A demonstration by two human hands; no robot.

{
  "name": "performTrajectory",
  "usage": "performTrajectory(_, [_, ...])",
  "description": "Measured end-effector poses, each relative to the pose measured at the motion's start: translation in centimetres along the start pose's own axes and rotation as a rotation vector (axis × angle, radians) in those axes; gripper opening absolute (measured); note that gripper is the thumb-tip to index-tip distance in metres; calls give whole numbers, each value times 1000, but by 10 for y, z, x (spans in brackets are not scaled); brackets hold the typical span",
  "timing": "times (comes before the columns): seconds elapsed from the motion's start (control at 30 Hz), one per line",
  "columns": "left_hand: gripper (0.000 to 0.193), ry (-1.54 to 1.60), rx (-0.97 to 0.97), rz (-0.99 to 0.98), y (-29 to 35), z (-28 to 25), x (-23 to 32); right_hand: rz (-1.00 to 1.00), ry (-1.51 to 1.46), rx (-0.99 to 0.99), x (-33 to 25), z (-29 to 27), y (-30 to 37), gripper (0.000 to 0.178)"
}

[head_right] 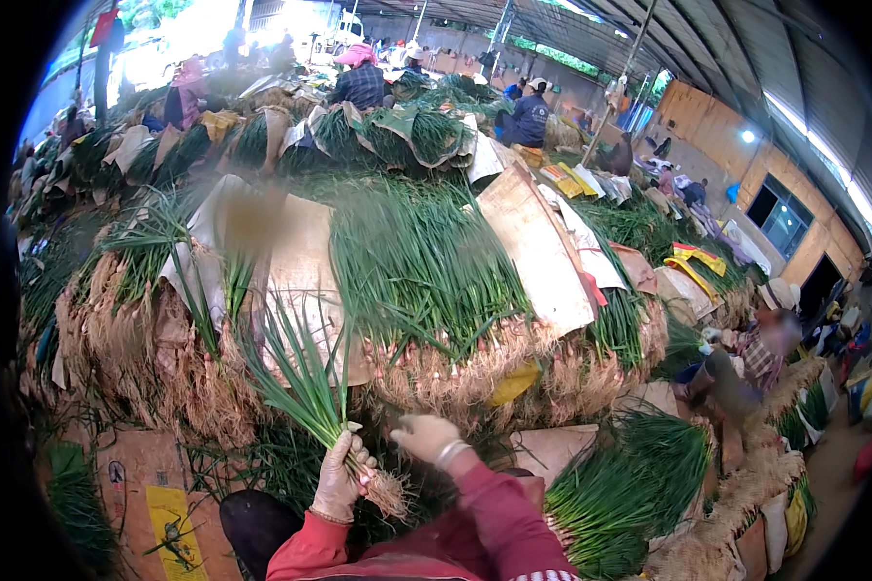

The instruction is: The person sits in a market setting and sorts through large piles of green onions. They pick up bunches of onions, separate individual stalks, and arrange them into neat bundles by hand.

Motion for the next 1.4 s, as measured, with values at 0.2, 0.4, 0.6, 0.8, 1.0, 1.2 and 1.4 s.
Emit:
performTrajectory(0.2, [43, -30, -146, 9, -1, 16, 0, 474, 30, 846, 90, -147, -9, 29])
performTrajectory(0.4, [44, -82, -99, 17, -1, 15, 7, 466, -83, 621, 110, -148, -43, 19])
performTrajectory(0.6, [42, -195, -34, -20, -4, 8, 5, 171, -870, 550, 46, -97, -17, 12])
performTrajectory(0.8, [31, -258, 77, -6, -15, 7, -5, -22, -762, 702, 65, -58, -2, 14])
performTrajectory(1.0, [16, -194, 137, 89, -20, 7, -10, 157, -1277, 214, -29, -19, 52, 17])
performTrajectory(1.2, [12, -344, 5, -29, -13, -1, -13, 3, -390, 339, -17, -1, 47, 34])
performTrajectory(1.4, [13, -354, 17, -87, -12, -9, -15, 148, -1431, -170, -45, 17, -5, 29])
Point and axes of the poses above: each hand's wrist, its own y-axis away from the middle knuckle, its own z-axis out of the palm, x = y × z, the point moved 5 cm from there along -y, towards the middle knuckle, and after that the axes turned 8 degrees about -y, right-handed, at the moved point
